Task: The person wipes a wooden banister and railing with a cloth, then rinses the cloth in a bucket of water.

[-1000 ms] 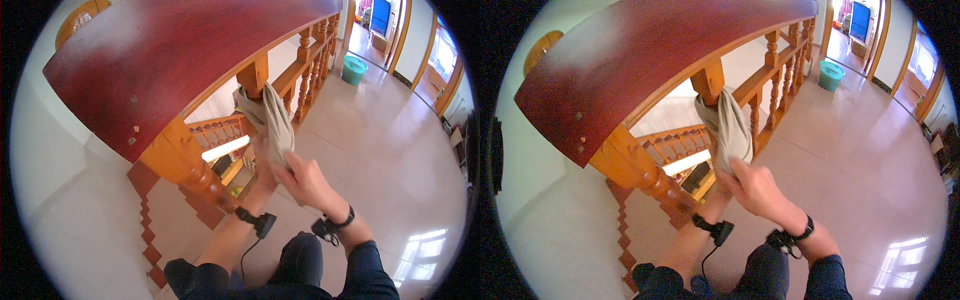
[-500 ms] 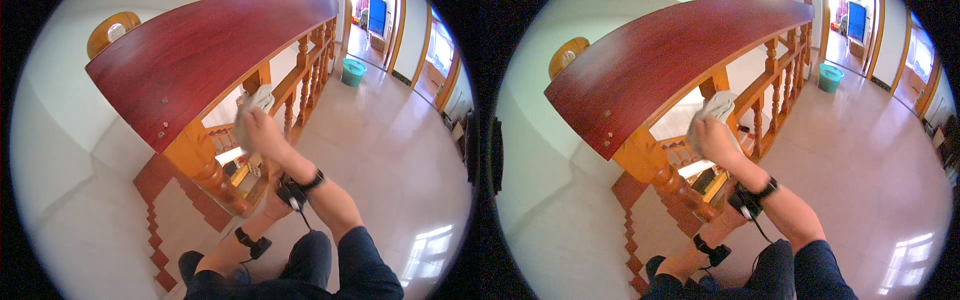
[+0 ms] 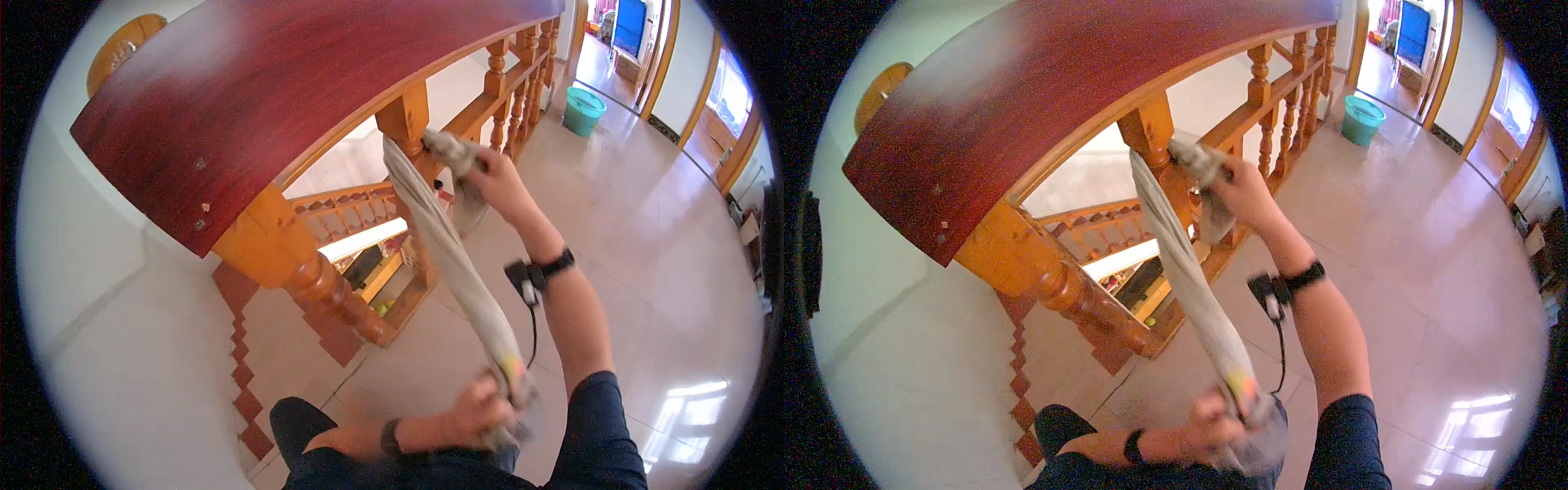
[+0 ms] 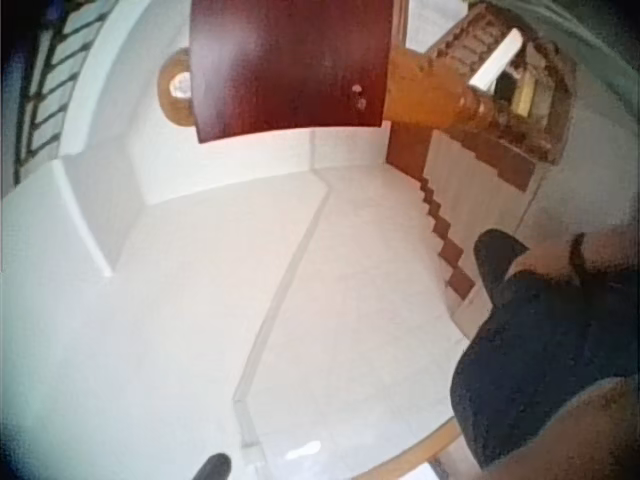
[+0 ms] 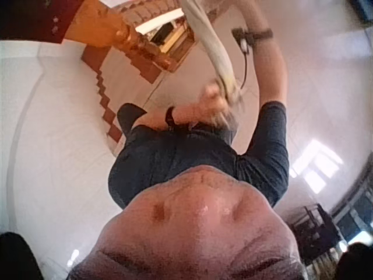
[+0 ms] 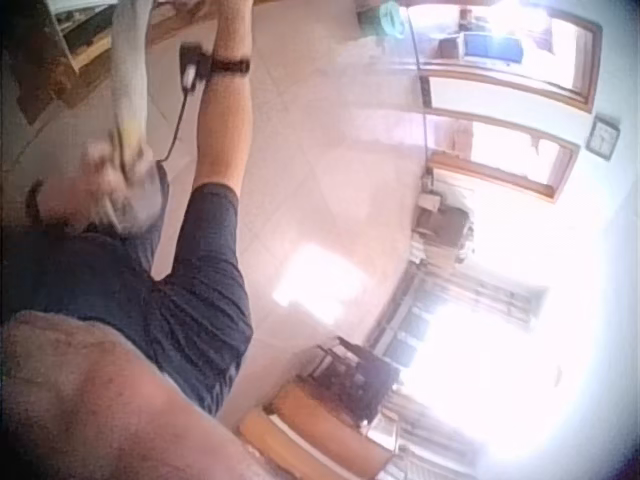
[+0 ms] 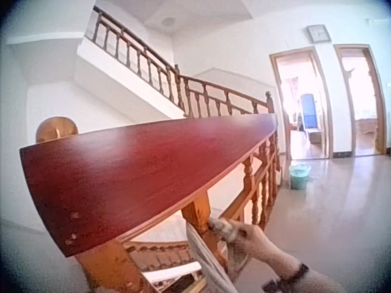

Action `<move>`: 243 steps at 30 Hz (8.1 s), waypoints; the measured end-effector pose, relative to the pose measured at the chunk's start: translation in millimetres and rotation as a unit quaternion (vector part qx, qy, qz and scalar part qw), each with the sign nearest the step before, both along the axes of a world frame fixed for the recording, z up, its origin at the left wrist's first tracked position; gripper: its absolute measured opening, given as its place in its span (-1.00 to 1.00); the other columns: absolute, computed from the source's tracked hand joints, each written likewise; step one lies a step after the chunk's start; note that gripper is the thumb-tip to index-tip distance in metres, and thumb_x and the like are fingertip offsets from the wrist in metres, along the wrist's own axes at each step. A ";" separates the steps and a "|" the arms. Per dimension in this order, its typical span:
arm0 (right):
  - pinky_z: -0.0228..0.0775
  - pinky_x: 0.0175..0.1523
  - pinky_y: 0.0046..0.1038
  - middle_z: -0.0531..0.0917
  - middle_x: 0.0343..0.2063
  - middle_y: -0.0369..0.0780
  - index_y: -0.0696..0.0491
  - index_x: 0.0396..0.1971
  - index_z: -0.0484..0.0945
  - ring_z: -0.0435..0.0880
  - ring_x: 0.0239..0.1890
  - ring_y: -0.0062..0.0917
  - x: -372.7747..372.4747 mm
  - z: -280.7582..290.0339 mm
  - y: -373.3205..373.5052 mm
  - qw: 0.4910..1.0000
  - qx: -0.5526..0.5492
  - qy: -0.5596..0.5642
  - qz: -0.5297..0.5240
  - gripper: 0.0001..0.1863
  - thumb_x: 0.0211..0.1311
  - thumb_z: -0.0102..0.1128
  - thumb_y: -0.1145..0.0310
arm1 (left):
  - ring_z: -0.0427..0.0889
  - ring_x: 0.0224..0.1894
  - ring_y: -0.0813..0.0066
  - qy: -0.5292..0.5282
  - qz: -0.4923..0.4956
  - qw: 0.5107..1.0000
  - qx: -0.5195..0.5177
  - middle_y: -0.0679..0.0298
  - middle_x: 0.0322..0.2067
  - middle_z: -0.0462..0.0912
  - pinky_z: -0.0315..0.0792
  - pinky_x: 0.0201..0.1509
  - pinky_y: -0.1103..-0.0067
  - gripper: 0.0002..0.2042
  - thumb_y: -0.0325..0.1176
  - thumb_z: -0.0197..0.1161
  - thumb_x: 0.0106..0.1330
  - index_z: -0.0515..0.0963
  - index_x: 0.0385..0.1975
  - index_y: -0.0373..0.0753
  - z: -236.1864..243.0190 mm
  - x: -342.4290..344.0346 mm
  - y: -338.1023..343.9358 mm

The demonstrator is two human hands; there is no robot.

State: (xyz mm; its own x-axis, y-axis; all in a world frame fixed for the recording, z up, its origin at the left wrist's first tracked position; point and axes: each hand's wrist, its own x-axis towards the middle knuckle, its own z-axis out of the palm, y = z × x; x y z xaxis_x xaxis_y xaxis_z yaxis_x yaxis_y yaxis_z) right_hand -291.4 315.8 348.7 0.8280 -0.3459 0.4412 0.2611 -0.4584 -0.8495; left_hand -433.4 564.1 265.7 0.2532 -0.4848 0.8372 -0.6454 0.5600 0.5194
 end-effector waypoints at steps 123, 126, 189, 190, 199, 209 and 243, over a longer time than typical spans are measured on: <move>0.38 -0.04 -0.42 0.60 -0.25 -0.29 0.04 -0.06 0.50 0.53 -0.19 -0.54 -57.9 -161.1 -14.9 0.834 0.441 0.320 0.080 -0.64 0.19 0.17 0.18 | 0.47 -0.14 0.60 0.569 0.296 0.767 -0.016 0.33 -0.20 0.52 0.36 -0.06 0.58 -0.78 -0.40 0.08 0.27 0.46 -0.13 -0.31 -29.0 89.4 -78.6; 0.35 -0.03 -0.46 0.61 -0.23 -0.29 0.04 -0.03 0.49 0.51 -0.18 -0.57 -41.3 -155.9 -36.6 0.795 0.343 0.456 0.204 -0.60 0.14 0.24 0.24 | 0.51 -0.28 0.60 0.631 0.204 0.747 0.051 0.33 -0.30 0.58 0.40 -0.16 0.58 -0.81 -0.45 0.11 0.23 0.51 -0.19 -0.33 -48.6 100.3 -77.9; 0.31 -0.23 -0.30 0.48 -0.50 -0.05 0.16 -0.35 0.45 0.46 -0.37 -0.31 13.5 -118.2 -31.3 0.796 -0.136 0.335 0.485 -0.64 0.35 -0.10 0.13 | 0.41 -0.38 0.12 0.028 0.351 0.887 0.299 0.08 -0.43 0.36 0.34 -0.30 0.35 -0.78 -0.34 0.28 -0.10 0.39 -0.56 -0.28 -129.7 75.5 -58.6; 0.33 -0.19 -0.22 0.50 -0.43 0.03 0.15 -0.33 0.43 0.49 -0.31 -0.10 8.9 -115.1 -29.2 0.790 -0.156 0.328 0.494 -0.64 0.34 -0.10 0.11 | 0.41 -0.38 0.12 0.030 0.351 0.886 0.302 0.08 -0.43 0.36 0.34 -0.30 0.35 -0.78 -0.34 0.28 -0.10 0.39 -0.56 -0.28 -129.1 69.9 -49.8; 0.37 -0.23 -0.16 0.55 -0.44 0.07 0.22 -0.25 0.38 0.57 -0.27 -0.08 29.5 -118.0 28.2 0.927 -0.203 0.276 0.151 -0.68 0.26 0.01 0.21 | 0.48 -0.27 0.16 0.005 0.066 0.916 0.397 0.16 -0.38 0.48 0.39 -0.17 0.35 -0.87 -0.32 0.25 0.00 0.45 -0.52 -0.17 -167.1 -2.9 -97.6; 0.45 -0.41 -0.16 0.57 -0.62 -0.02 0.24 -0.28 0.35 0.59 -0.50 -0.04 -68.5 -128.4 146.9 0.826 -0.311 0.286 0.373 -0.75 0.18 -0.04 0.34 | 0.38 -0.14 0.03 0.052 0.412 0.795 0.443 -0.01 -0.18 0.41 0.27 -0.12 0.19 -0.77 -0.28 0.23 0.06 0.43 -0.38 -0.27 -162.0 125.3 -150.3; 0.35 -0.26 -0.06 0.54 -0.48 0.07 0.18 -0.42 0.35 0.56 -0.39 -0.01 31.3 -144.1 130.1 0.958 -0.067 0.140 0.241 -0.84 0.22 -0.04 0.38 | 0.54 -0.25 0.26 -0.072 0.235 0.876 0.414 0.18 -0.39 0.55 0.44 -0.21 0.38 -0.79 -0.25 0.26 0.04 0.52 -0.39 -0.19 -132.8 66.5 -99.5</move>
